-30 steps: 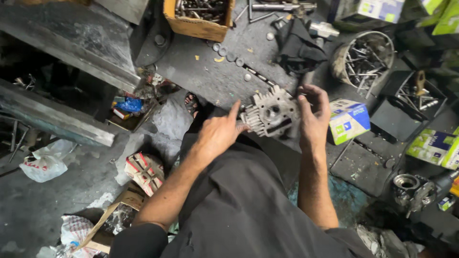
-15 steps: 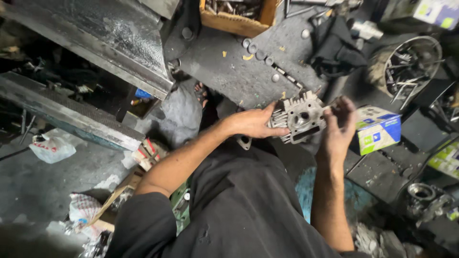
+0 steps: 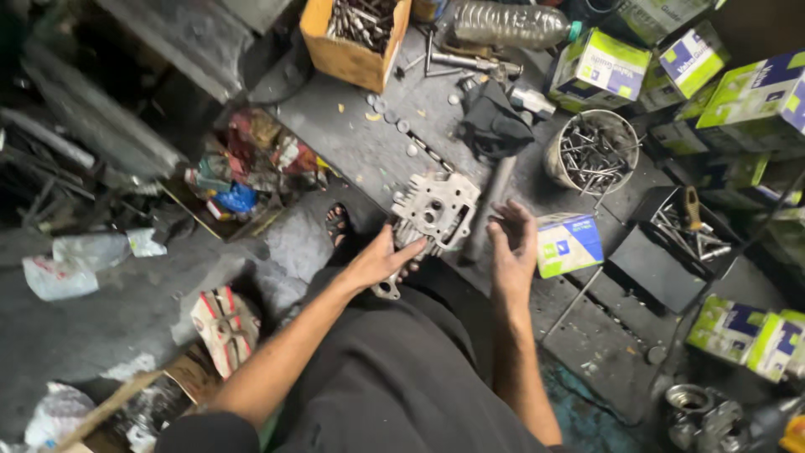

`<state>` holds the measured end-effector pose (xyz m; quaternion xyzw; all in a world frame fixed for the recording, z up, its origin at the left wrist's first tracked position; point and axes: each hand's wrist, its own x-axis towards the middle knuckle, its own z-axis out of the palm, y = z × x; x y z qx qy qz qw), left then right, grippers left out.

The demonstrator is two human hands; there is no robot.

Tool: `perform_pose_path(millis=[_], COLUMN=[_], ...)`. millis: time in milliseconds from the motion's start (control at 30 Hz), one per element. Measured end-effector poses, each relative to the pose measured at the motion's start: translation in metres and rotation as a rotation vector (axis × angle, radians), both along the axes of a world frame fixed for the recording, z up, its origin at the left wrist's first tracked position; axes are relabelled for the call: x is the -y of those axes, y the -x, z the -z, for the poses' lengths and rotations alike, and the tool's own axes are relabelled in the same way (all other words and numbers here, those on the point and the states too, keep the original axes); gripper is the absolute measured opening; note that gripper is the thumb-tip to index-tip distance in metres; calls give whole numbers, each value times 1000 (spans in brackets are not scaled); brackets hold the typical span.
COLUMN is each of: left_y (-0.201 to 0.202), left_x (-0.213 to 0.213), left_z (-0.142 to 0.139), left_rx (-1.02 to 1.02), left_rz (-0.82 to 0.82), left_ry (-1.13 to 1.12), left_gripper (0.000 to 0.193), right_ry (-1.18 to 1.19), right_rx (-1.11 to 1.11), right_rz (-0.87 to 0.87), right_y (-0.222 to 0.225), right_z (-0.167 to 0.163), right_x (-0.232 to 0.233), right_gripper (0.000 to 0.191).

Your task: The person sits at a cluttered workbench and works on a motorcycle engine cylinder head, using a small hand tool to drive a valve component out of the head while steadying it with the other hand. They reposition and turn the head repeatedly, set parts aside, and pick up another cylinder head to continue the same work.

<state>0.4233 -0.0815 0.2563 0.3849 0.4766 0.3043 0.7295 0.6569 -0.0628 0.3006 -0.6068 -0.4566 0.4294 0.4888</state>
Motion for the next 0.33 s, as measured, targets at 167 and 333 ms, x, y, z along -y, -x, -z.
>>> perform_pose_path(millis=[167, 333], left_y=[10, 53], left_x=[56, 114], left_z=[-5, -38], left_rx=[397, 722], left_rz=[-211, -321], left_ry=[137, 177], left_gripper=[56, 72], right_ry=[119, 219], right_rx=[-279, -199], right_rz=[-104, -340], right_y=[-7, 10], right_z=[28, 51], right_x=[23, 26], right_gripper=[40, 41])
